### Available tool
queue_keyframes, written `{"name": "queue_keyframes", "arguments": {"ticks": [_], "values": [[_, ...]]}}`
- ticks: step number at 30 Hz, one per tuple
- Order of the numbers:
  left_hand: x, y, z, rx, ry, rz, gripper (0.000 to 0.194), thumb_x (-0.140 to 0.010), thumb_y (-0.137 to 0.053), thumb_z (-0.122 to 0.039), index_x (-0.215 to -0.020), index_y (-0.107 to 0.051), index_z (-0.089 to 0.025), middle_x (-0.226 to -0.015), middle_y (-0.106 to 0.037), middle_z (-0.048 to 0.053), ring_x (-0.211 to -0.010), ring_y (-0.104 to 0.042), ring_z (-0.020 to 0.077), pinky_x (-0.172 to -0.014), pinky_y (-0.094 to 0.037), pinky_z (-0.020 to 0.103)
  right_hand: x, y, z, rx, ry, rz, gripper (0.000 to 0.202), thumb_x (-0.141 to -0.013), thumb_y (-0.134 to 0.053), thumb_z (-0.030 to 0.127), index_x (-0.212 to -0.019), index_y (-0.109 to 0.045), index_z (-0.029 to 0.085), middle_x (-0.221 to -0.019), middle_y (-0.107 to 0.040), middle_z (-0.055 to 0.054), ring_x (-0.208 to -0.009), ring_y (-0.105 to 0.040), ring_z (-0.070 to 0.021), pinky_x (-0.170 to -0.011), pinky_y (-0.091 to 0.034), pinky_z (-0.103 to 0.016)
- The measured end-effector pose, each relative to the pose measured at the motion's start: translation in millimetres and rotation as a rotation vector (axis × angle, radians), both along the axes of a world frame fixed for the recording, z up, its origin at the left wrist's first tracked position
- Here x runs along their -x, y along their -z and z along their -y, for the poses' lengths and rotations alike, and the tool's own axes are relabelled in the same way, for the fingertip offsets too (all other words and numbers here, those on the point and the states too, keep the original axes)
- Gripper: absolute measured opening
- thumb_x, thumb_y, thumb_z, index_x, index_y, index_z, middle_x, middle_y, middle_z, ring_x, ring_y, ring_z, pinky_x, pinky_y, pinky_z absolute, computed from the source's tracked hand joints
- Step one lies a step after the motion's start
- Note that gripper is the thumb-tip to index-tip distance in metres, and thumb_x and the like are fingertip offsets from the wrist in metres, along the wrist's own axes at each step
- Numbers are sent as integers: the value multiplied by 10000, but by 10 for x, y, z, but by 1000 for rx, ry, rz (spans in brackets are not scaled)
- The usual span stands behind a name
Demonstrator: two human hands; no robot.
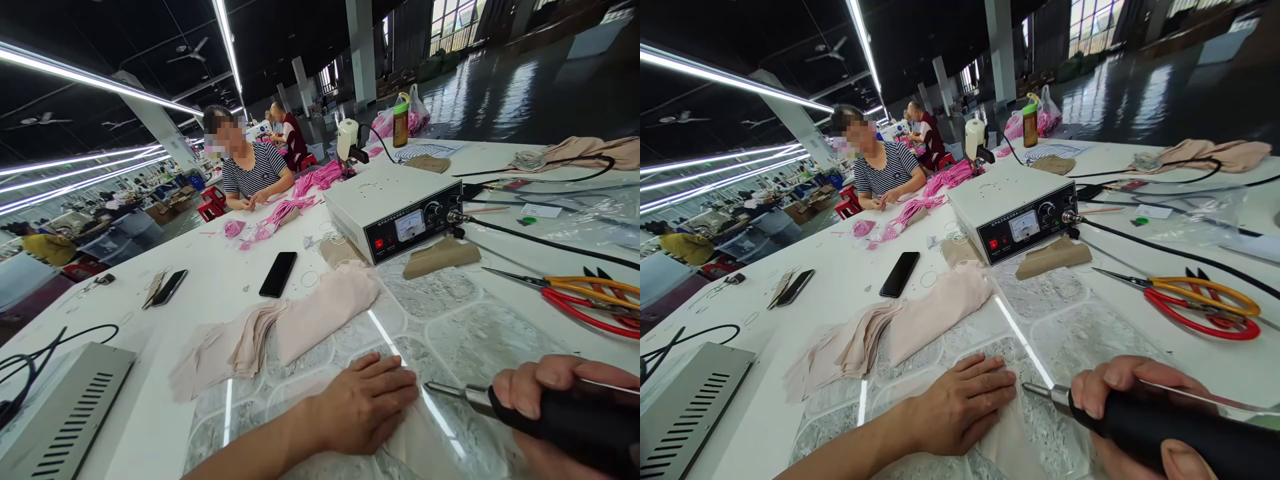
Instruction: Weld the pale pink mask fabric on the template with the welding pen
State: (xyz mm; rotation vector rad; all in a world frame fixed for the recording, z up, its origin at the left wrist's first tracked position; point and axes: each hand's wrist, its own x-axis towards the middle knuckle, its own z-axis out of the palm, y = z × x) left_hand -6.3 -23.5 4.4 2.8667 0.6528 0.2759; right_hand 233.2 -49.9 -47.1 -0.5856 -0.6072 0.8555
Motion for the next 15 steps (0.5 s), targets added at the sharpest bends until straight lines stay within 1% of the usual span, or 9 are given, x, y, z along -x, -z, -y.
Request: {"name": "queue_keyframes", "arguments": {"ticks": [3, 5, 7, 10, 13, 15], "values": [[-7, 6, -2, 5, -3, 5, 374, -996, -392, -281, -1334, -483, -148, -1416, -489, 13, -1395, -329, 173, -1195, -172, 319, 32, -180, 12, 33, 25, 67, 309, -736, -571, 493, -945, -538, 268, -788, -413, -3, -529, -393, -162, -419, -456, -381], [-11, 7, -3, 7, -1, 5, 371, -996, -390, -277, -1331, -485, -148, -1410, -496, 17, -1397, -326, 172, -1194, -175, 320, 88, -303, 24, 57, 11, 85, 319, -734, -574, 503, -953, -531, 275, -799, -420, 0, -546, -395, -165, -450, -464, -391], [-12, 5, -3, 8, 2, 2, 372, -996, -389, -271, -1333, -482, -145, -1406, -501, 27, -1397, -327, 172, -1192, -184, 324, 142, -382, 23, 87, -11, 95, 330, -728, -591, 512, -953, -528, 280, -812, -424, 0, -564, -404, -166, -485, -463, -390], [-10, 4, -5, 9, 7, -4, 372, -998, -379, -269, -1332, -483, -144, -1404, -503, 34, -1395, -334, 179, -1189, -199, 333, 187, -403, -4, 94, -8, 93, 320, -720, -589, 516, -924, -530, 275, -808, -420, -2, -566, -402, -161, -489, -447, -372], [-6, 9, -11, 9, 17, -11, 370, -998, -374, -274, -1323, -494, -144, -1396, -511, 43, -1394, -338, 189, -1186, -211, 345, 177, -360, -30, 54, 31, 109, 325, -713, -585, 533, -899, -537, 271, -783, -418, -3, -541, -386, -157, -443, -430, -360], [-5, 12, -13, 9, 17, -22, 370, -994, -384, -277, -1321, -497, -145, -1389, -519, 50, -1395, -336, 190, -1184, -222, 351, 152, -335, -33, 46, 23, 108, 315, -708, -598, 523, -900, -555, 276, -782, -437, -6, -536, -403, -164, -437, -438, -373]]}}
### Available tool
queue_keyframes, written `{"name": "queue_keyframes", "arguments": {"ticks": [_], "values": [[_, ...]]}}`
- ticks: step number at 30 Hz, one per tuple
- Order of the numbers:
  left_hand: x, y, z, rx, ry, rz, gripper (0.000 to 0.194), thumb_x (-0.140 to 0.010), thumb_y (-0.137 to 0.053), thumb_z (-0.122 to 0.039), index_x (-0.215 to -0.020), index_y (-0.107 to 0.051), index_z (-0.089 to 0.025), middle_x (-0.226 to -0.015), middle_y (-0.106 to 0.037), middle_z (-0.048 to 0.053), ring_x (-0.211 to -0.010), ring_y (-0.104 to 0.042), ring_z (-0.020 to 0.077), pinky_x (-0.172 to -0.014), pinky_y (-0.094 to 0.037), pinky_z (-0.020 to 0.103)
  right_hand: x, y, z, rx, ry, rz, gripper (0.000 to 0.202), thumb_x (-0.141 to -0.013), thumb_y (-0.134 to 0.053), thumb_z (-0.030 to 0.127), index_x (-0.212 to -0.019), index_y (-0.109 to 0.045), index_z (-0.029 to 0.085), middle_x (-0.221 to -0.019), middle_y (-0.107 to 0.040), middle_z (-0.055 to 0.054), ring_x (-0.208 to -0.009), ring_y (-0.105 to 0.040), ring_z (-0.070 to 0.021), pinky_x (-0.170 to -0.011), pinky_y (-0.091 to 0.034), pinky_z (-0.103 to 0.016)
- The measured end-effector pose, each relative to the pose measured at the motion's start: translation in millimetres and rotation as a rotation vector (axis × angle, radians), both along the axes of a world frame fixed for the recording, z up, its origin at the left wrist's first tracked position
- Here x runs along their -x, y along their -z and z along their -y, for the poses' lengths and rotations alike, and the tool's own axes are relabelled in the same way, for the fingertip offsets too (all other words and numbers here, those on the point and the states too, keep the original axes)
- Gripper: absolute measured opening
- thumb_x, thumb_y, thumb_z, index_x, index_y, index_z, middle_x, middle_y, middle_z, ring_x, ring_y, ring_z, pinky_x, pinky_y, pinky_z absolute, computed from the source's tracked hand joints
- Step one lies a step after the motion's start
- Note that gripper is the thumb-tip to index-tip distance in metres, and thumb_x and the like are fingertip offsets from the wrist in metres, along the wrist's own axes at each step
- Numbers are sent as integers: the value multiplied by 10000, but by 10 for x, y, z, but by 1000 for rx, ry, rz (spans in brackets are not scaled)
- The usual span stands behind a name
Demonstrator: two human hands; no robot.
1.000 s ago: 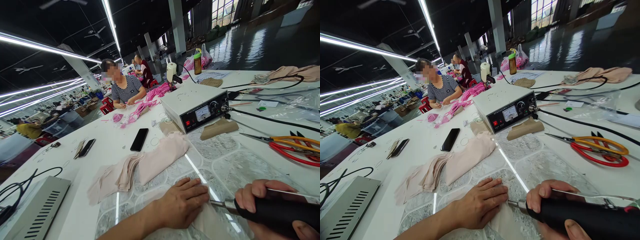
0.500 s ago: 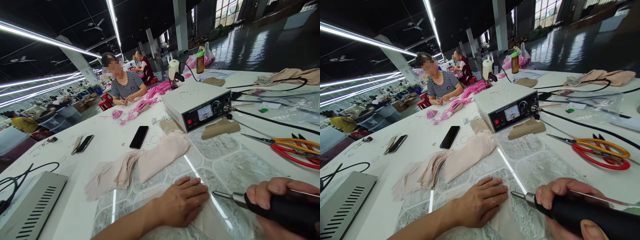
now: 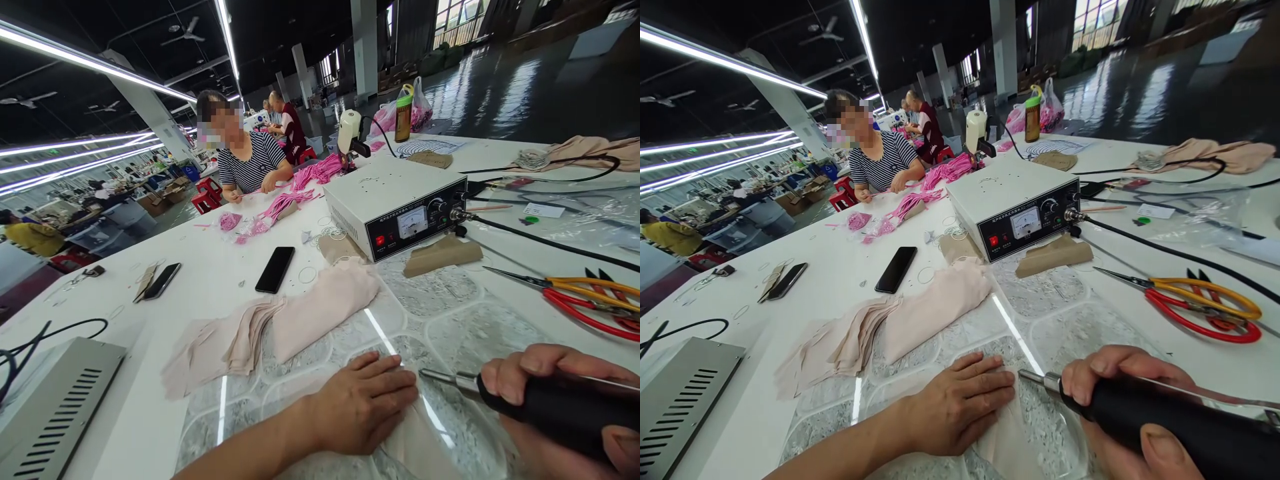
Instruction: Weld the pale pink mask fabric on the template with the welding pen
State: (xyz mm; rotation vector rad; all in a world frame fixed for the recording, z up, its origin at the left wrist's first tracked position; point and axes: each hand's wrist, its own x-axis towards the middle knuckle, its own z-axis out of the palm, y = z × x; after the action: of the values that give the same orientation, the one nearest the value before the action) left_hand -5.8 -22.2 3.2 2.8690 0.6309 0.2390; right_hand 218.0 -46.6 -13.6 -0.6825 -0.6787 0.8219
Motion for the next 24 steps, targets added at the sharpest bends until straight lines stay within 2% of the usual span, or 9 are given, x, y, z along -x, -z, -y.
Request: {"name": "queue_keyframes", "arguments": {"ticks": [6, 9, 13, 17, 24], "values": [[0, -6, 2, 7, -4, -7, 368, -991, -390, -277, -1321, -492, -150, -1399, -507, 37, -1403, -320, 188, -1185, -218, 345, -20, -15, -14, 28, -231, -124, 275, -657, -652, 506, -866, -603, 334, -818, -544, -31, -603, -535, -257, -439, -452, -424], [1, -2, 4, 6, -5, 2, 365, -990, -395, -276, -1317, -492, -147, -1403, -503, 32, -1406, -313, 188, -1184, -217, 344, -7, -27, -38, 36, -267, -145, 280, -643, -661, 509, -854, -605, 334, -835, -562, -36, -625, -557, -278, -433, -451, -426], [2, 10, 8, 8, -6, 12, 370, -990, -397, -275, -1326, -483, -149, -1411, -495, 17, -1406, -312, 184, -1187, -207, 338, -16, -9, -30, 32, -226, -121, 266, -662, -644, 504, -849, -590, 322, -823, -543, -30, -602, -528, -252, -447, -452, -429], [-1, 12, 9, 11, -10, 14, 371, -993, -383, -278, -1323, -491, -147, -1407, -499, 32, -1404, -317, 191, -1183, -212, 344, -24, 16, 16, 36, -62, -35, 275, -727, -601, 484, -896, -564, 270, -839, -477, -15, -584, -450, -179, -499, -469, -406], [0, 7, 11, 14, -12, 11, 377, -984, -399, -279, -1325, -488, -146, -1390, -516, 53, -1399, -327, 186, -1183, -222, 347, 18, -55, 3, 21, -53, 32, 331, -746, -633, 507, -929, -528, 252, -855, -452, -5, -599, -440, -153, -501, -452, -350]]}}
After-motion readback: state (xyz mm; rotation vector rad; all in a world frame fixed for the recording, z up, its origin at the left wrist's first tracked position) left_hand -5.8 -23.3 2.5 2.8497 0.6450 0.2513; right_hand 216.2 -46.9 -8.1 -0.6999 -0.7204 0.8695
